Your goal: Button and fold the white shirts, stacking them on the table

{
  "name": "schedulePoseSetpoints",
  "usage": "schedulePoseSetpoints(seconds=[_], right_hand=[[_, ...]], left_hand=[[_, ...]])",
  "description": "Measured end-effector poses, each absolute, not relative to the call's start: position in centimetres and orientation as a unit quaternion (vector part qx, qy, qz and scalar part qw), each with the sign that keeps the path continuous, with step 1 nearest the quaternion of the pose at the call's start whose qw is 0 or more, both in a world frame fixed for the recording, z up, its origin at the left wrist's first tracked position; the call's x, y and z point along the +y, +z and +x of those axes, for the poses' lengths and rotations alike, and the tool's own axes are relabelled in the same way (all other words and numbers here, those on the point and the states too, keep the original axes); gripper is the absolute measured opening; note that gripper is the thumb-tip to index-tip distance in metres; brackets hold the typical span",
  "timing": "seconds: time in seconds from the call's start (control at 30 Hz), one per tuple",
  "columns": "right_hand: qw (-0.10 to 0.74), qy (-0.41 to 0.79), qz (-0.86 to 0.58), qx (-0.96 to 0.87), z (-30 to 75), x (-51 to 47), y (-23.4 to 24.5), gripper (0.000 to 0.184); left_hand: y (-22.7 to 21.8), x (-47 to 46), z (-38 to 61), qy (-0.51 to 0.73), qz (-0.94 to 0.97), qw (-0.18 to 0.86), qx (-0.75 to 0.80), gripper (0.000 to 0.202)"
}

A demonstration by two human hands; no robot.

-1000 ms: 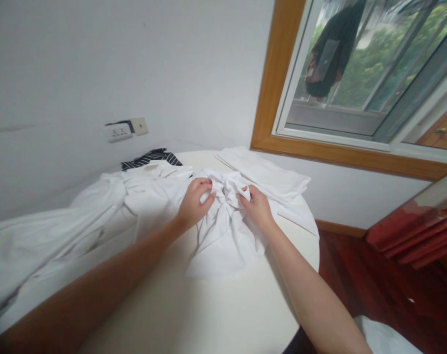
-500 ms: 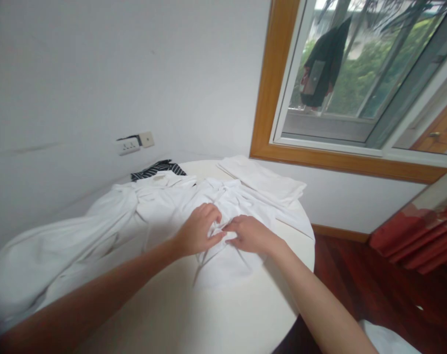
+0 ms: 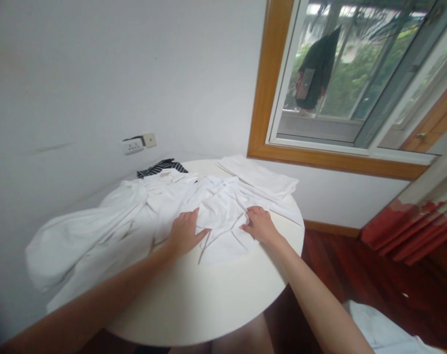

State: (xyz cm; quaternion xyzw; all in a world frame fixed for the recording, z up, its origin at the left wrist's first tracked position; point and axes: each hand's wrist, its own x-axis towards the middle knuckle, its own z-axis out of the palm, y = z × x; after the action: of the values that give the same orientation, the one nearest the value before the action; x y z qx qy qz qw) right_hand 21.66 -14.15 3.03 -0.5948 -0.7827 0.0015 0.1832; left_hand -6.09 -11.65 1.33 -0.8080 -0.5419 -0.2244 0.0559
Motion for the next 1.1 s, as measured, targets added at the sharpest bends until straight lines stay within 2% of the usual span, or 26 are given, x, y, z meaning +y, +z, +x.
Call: schedulePoseSetpoints(seconds=[0.1, 0.2, 0.33, 0.43, 0.63, 0.87, 0.97, 1.1], right_hand=[[0.211, -0.008, -0.591, -0.778, 20.5, -14.8, 4.1, 0.017], [0.282, 0.020, -0.592, -0.754, 20.8, -15.2, 5.4, 0.012], [0.378, 0.082, -0.589, -0.710, 22.0, -15.8, 6.7, 0.014], [0.395, 0.091, -0.544, -0.735, 22.4, -16.9, 7.3, 0.021], [0.298, 0.065, -0.514, -0.801, 23.9, -19.4, 7.6, 0.031], [0.307, -0.024, -0.560, -0.769, 28.9, -21.4, 10.7, 0.029], [0.244, 0.062, -0.555, -0.793, 29.4, -22.5, 11.4, 0.036], [0.069, 0.273, -0.558, -0.780, 29.3, -23.8, 11.3, 0.048]], left_hand=[[2.1, -11.6, -5.8, -0.176, -0.805, 0.054, -0.563, 0.052], [3.1, -11.5, -5.9, -0.169, -0.813, 0.037, -0.555, 0.038], [4.5, -11.9, -6.2, -0.199, -0.838, 0.013, -0.508, 0.048], [5.6, -12.9, -6.4, -0.241, -0.842, 0.024, -0.482, 0.052], [7.4, -15.7, -8.2, -0.205, -0.854, 0.043, -0.476, 0.057], [9.7, -19.1, -12.4, -0.053, -0.858, 0.046, -0.509, 0.056], [10.3, -20.2, -13.6, 0.023, -0.902, -0.066, -0.426, 0.053], [11.5, -21.4, -14.0, 0.157, -0.907, -0.222, -0.321, 0.047]])
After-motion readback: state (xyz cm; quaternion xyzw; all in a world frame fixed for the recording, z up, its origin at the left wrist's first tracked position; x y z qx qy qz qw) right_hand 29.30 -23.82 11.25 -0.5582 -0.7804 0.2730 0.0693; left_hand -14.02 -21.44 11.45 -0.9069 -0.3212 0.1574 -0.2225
